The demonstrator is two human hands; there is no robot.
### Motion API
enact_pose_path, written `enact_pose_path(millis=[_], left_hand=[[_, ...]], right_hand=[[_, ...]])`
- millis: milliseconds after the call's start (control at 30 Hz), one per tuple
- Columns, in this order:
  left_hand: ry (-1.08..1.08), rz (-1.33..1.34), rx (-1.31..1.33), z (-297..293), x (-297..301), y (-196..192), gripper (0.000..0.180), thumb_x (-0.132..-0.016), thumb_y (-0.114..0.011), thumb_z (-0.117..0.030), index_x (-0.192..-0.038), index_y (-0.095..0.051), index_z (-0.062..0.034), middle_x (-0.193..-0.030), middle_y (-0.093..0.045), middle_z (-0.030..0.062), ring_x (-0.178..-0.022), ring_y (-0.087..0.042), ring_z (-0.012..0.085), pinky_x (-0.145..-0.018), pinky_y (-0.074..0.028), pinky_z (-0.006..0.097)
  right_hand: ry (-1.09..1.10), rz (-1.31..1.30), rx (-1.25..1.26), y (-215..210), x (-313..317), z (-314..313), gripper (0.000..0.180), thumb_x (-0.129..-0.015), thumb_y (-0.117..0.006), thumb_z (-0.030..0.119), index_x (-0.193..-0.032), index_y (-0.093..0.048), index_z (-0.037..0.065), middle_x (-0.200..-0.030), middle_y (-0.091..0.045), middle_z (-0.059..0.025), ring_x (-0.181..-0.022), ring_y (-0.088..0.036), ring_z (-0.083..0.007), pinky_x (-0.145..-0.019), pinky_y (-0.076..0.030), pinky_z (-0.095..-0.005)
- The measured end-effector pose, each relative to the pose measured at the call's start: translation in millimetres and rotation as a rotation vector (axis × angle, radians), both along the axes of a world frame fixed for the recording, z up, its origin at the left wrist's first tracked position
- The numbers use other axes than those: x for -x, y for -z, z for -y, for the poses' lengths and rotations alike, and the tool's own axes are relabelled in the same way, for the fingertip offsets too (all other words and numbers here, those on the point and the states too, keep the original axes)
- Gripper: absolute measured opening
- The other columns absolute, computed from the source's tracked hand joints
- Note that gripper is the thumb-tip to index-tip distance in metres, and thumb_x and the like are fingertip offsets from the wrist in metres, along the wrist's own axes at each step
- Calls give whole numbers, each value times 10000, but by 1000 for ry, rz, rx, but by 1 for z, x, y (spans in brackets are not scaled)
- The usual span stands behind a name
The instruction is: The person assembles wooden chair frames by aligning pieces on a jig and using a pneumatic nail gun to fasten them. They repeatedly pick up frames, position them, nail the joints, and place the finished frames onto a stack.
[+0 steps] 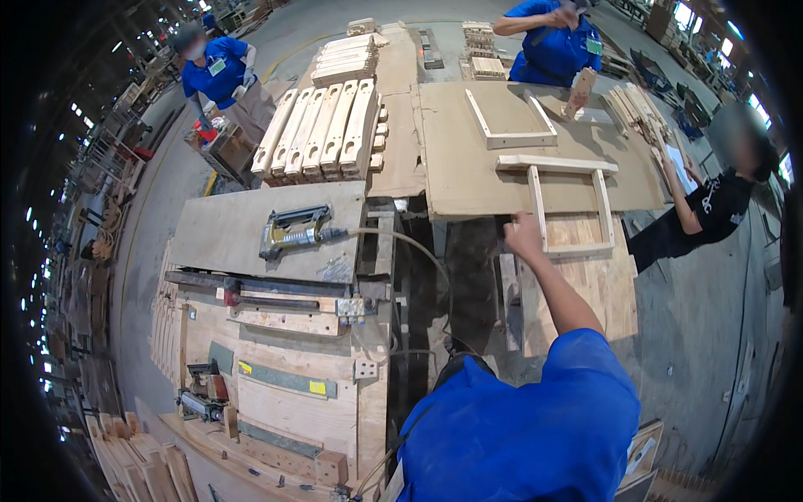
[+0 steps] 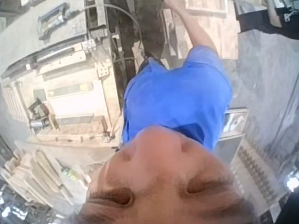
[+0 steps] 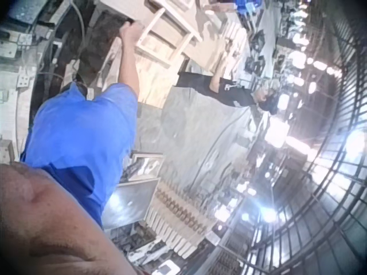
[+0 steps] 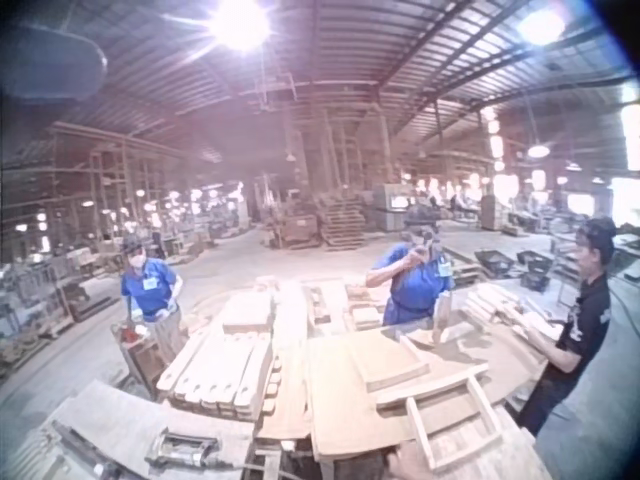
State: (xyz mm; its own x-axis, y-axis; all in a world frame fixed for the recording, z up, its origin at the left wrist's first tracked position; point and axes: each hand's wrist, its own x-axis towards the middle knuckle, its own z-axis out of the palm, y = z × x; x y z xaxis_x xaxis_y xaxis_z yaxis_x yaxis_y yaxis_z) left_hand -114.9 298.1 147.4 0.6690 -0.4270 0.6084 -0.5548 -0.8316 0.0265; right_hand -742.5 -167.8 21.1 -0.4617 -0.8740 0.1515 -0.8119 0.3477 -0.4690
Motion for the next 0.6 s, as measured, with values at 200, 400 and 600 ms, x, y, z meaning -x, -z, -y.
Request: enact_pose_path(millis=[200, 400, 600], left_hand=[[160, -225, -435, 58, 33, -12, 642, -1019, -666, -322, -1556, -486, -19, -1510, -573, 231, -1402, -545, 359, -1204, -412, 450], [423, -470, 212, 178, 55, 21, 369, -1007, -700, -115, -1323, -643, 68, -1212, -726, 219, -1101, -711, 320, -959, -566, 420], [878, -720, 334, 261, 118, 35, 239, -999, -693, -47, -1215, -700, 58, -1089, -757, 187, -972, -739, 274, -878, -583, 371]], right_hand=[[309, 154, -162, 8, 73, 54, 507, -918, -688, 291, -1348, -578, 45, -1301, -633, -250, -1229, -627, -457, -1038, -514, -550], [359, 244, -209, 39, 101, 70, 541, -899, -694, 317, -1347, -588, 34, -1236, -673, -263, -1205, -647, -464, -1047, -519, -537], [50, 763, -230, 15, 133, 57, 418, -876, -612, 210, -1230, -595, -11, -947, -695, -162, -762, -693, -297, -738, -596, -514]])
